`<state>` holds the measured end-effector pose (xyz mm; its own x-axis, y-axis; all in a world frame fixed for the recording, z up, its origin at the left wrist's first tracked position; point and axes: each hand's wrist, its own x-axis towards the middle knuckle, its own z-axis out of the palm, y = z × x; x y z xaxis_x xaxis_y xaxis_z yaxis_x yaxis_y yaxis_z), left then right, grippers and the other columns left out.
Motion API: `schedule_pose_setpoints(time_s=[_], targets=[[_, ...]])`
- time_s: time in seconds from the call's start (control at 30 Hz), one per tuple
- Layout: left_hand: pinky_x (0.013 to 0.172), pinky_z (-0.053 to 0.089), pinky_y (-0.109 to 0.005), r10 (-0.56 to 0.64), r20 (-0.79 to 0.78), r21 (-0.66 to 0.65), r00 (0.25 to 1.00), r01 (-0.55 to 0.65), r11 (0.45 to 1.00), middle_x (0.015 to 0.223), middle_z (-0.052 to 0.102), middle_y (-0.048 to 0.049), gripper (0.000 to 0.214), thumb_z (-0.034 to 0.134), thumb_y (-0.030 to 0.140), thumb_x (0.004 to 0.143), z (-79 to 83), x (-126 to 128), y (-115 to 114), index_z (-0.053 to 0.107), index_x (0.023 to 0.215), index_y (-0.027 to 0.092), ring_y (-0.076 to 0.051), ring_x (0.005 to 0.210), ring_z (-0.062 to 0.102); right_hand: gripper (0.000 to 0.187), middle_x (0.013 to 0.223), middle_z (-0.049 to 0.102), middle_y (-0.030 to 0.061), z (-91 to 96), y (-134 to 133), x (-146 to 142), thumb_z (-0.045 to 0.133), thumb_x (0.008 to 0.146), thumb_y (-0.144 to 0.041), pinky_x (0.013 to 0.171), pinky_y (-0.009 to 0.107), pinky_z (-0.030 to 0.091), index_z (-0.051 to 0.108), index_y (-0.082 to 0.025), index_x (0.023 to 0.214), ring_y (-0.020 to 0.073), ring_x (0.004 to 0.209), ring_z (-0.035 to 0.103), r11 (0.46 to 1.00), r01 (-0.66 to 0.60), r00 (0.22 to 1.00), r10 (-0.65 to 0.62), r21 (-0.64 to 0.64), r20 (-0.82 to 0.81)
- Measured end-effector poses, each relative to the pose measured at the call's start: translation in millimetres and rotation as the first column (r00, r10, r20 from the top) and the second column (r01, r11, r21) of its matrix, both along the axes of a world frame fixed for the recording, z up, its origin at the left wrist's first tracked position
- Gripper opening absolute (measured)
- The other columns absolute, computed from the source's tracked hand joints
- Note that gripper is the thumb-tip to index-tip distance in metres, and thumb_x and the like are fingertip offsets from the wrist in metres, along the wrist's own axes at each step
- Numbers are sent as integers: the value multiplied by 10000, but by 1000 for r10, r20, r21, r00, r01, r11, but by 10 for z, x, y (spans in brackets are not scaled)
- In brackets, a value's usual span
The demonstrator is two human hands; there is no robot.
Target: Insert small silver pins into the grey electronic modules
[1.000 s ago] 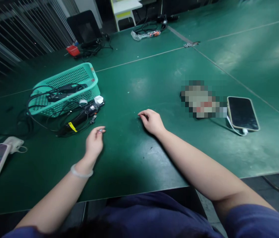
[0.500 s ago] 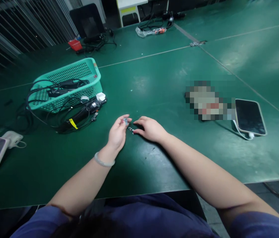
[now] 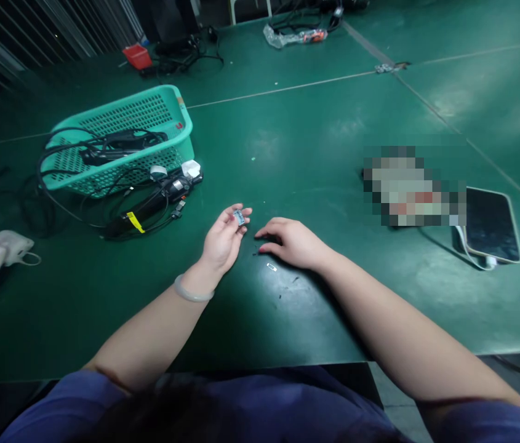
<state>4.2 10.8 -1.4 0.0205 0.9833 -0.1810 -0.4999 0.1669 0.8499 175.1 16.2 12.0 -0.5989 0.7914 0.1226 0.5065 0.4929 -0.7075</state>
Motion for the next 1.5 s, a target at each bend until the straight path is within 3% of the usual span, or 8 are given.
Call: schedule_pose_setpoints(time_s=[0.1,0.27,0.43,0.57,0.77,0.97,1.23,1.5], targets=[[777,388,-247,6,2,-15,1000,-6,1000,1038,664,-38,152,513,170,853,-9,12,10,581,986,193,-87,824,566,250,1032,676,60,24,-11,14,563,831,-217,855,332,492,682,-221,1050,190,942,624,1000,-12,1000,11,26,12],[835,409,-270,0,21,-30,1000,1,1000,1031,649,-34,154,513,134,844,-9,3,11,607,955,184,-88,843,585,242,880,704,50,74,57,199,450,870,-204,767,322,488,691,-203,900,175,796,635,983,184,979,-182,-16,91],[855,443,-294,-65,-75,-5,995,65,998,965,637,-28,186,521,160,852,-12,17,-16,642,989,196,-89,807,600,275,768,665,13,54,52,220,728,686,-343,633,276,463,686,-215,925,164,690,603,992,91,981,-74,-87,181],[862,469,-313,-93,-143,6,985,95,995,958,640,-36,189,561,192,839,-26,41,-21,645,1008,196,-99,806,618,103,765,671,17,20,3,78,645,724,-156,659,266,450,680,-207,806,153,698,601,998,60,978,-51,-36,204],[917,481,-336,-104,-137,-28,985,101,995,1004,657,-51,251,558,100,809,-23,46,-15,646,1030,181,-118,882,646,111,698,670,3,66,-40,59,588,776,-255,602,262,464,643,-197,852,132,602,596,970,200,979,-203,-134,-8],[962,470,-366,-182,-189,6,965,186,983,1053,688,-71,306,617,97,763,-15,53,-39,663,1055,177,-146,931,650,235,764,712,48,102,-31,31,676,704,-362,585,269,514,614,-182,841,145,624,636,868,281,830,-434,-410,-350],[942,476,-363,-195,-218,44,956,209,977,991,703,-52,335,687,121,713,-52,44,-45,672,1040,191,-149,904,657,256,769,733,35,32,6,-36,781,609,-375,726,311,539,718,-184,768,167,703,667,782,329,714,-573,-530,-402],[983,454,-396,-197,-209,53,958,213,976,989,719,-53,330,708,137,696,-58,35,-48,690,1020,195,-170,947,656,193,789,750,35,41,-9,-58,769,630,-330,791,339,522,755,-197,769,193,759,683,770,376,737,-586,-515,-338]])
